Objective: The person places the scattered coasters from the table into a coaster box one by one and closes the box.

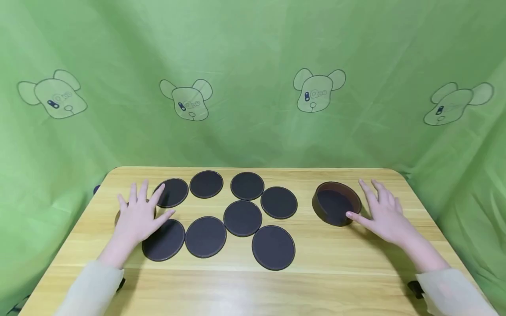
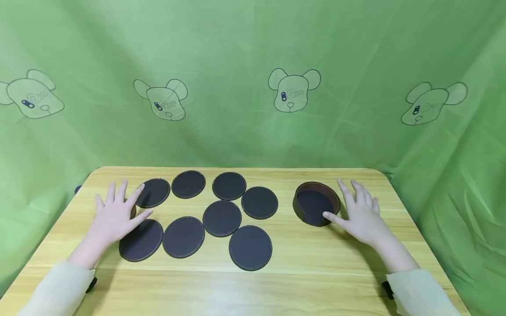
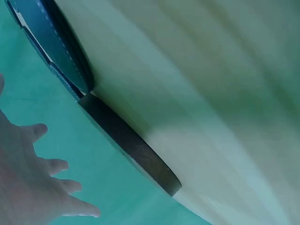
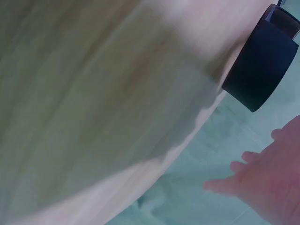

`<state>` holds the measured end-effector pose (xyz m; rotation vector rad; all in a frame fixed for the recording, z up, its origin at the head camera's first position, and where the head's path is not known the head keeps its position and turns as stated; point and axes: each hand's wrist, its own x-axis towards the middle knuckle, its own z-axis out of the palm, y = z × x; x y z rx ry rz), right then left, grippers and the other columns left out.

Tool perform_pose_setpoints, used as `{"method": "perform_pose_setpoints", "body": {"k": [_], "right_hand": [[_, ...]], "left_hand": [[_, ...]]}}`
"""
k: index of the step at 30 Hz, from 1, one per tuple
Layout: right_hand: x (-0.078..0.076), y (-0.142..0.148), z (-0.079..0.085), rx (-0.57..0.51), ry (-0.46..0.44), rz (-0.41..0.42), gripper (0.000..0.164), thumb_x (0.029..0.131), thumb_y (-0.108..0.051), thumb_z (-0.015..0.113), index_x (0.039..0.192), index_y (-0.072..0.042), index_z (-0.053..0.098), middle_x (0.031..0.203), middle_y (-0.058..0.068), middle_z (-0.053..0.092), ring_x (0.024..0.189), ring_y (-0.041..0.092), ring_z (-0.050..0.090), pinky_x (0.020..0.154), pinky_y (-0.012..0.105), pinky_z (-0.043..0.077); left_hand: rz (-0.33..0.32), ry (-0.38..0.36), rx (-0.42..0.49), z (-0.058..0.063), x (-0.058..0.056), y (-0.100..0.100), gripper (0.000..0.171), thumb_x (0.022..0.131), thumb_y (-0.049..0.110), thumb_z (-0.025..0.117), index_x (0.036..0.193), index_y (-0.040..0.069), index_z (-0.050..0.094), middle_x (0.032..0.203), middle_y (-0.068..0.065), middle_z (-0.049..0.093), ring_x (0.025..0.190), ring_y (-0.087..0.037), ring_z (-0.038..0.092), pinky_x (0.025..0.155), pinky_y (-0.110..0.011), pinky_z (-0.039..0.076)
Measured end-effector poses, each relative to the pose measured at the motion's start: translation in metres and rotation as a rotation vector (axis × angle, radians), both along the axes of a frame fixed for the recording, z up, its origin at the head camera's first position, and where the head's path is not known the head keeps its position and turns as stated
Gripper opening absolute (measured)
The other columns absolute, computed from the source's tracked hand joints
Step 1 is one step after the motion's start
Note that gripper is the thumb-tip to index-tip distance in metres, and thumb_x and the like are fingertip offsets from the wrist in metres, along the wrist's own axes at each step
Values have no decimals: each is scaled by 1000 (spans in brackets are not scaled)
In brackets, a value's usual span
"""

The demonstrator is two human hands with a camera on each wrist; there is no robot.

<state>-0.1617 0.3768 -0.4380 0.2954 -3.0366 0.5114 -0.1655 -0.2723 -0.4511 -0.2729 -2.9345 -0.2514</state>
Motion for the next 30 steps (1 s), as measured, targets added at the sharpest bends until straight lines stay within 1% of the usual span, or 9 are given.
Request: {"method": "perform_pose_setpoints", "body": {"k": [2,6,10,16,20,27,30], "right_hand": [[-1,1,0,-23,-22,14,109,97,-53,71,173,-18,1,170,39,4,147,73,12,109,90,14],[-3,4,-2,-57,-55,42,108,99,-49,71,173,-18,-1,171,39,4,150,71,10,105,90,22],[-5,5,-4,-81,-80,70,107,99,-45,72,172,-16,-1,171,37,4,152,69,9,103,90,24],[-10,2,-3,-145,-105,120,107,98,-40,75,172,-10,2,171,37,7,153,67,9,107,89,22],[-14,2,-6,-196,-134,130,108,98,-36,75,171,-7,1,170,39,9,153,66,9,109,88,19],[-20,7,-12,-339,-190,151,112,96,-24,78,169,2,-3,168,42,13,153,66,14,115,84,17],[-20,9,-14,-385,-224,154,114,94,-21,79,169,2,-4,169,42,10,153,67,11,117,83,15]], "left_hand": [[-3,-2,-1,0,-5,0,86,95,61,65,162,13,42,166,-38,27,152,-68,19,110,-93,12],[5,-38,3,-1,-14,-1,84,97,61,63,162,13,41,167,-37,26,154,-66,18,113,-90,12],[0,-64,-4,-4,-22,-2,83,99,61,61,162,12,41,167,-37,25,154,-64,19,115,-88,13],[-20,-67,-3,-5,-34,-2,82,99,58,62,161,9,42,166,-37,26,154,-62,22,118,-84,17],[-34,-88,-12,-4,-42,-1,81,101,57,61,162,8,41,166,-38,26,154,-62,23,121,-80,19],[-39,-128,-20,-2,-56,0,85,100,58,61,163,6,38,167,-38,24,154,-60,24,124,-73,23],[-37,-135,-21,-1,-62,2,86,99,59,63,163,6,39,167,-38,26,154,-59,26,124,-73,25]]}}
